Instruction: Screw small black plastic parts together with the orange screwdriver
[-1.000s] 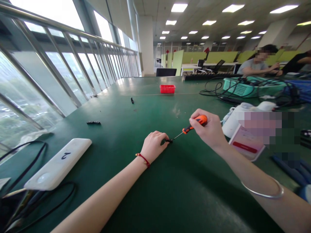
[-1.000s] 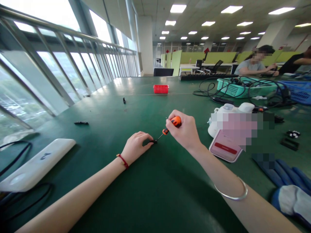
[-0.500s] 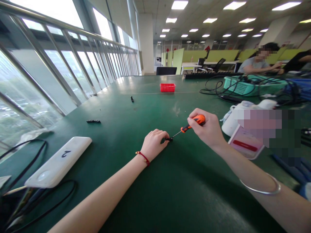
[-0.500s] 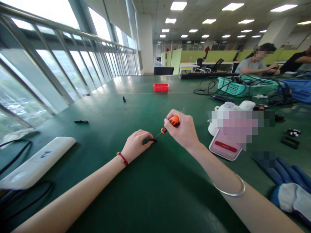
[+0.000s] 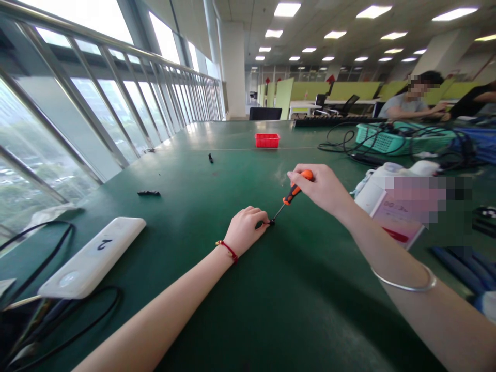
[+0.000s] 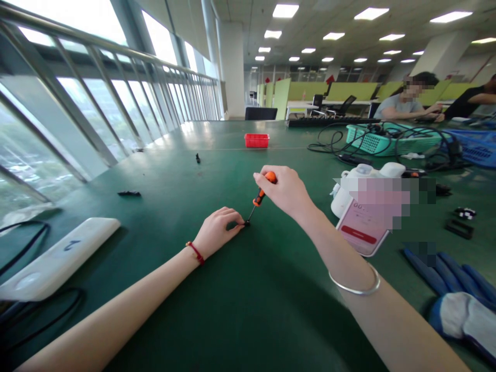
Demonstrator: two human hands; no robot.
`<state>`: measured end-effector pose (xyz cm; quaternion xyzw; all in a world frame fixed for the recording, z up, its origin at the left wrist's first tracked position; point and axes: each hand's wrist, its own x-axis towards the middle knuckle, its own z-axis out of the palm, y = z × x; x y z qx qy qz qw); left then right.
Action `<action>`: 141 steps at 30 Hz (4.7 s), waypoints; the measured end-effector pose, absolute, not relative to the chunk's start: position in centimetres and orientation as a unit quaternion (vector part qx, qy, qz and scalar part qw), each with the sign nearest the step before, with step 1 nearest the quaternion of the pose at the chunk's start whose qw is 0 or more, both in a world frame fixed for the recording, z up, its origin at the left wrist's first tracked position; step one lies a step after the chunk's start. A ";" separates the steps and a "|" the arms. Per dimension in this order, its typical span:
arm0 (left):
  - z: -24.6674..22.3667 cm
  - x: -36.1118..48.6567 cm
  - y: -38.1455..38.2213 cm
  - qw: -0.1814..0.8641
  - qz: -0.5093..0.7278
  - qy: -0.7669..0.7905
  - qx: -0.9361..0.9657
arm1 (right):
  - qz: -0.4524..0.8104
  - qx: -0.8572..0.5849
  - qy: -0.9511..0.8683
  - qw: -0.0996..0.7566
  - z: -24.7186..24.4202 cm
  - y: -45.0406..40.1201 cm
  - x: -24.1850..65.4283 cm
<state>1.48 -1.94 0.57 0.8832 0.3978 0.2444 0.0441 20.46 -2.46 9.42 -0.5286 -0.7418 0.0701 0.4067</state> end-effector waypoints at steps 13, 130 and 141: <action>0.9 1.6 -2.2 -0.043 0.183 0.367 0.911 | -0.014 -0.581 -0.759 0.292 11.3 -3.7 19.1; 0.2 0.6 -1.0 0.170 0.267 0.467 0.826 | 0.018 -0.575 -0.760 0.303 11.1 -3.8 18.6; 0.0 0.5 -0.7 0.173 0.277 0.459 0.826 | 0.010 -0.577 -0.756 0.309 11.0 -3.8 18.5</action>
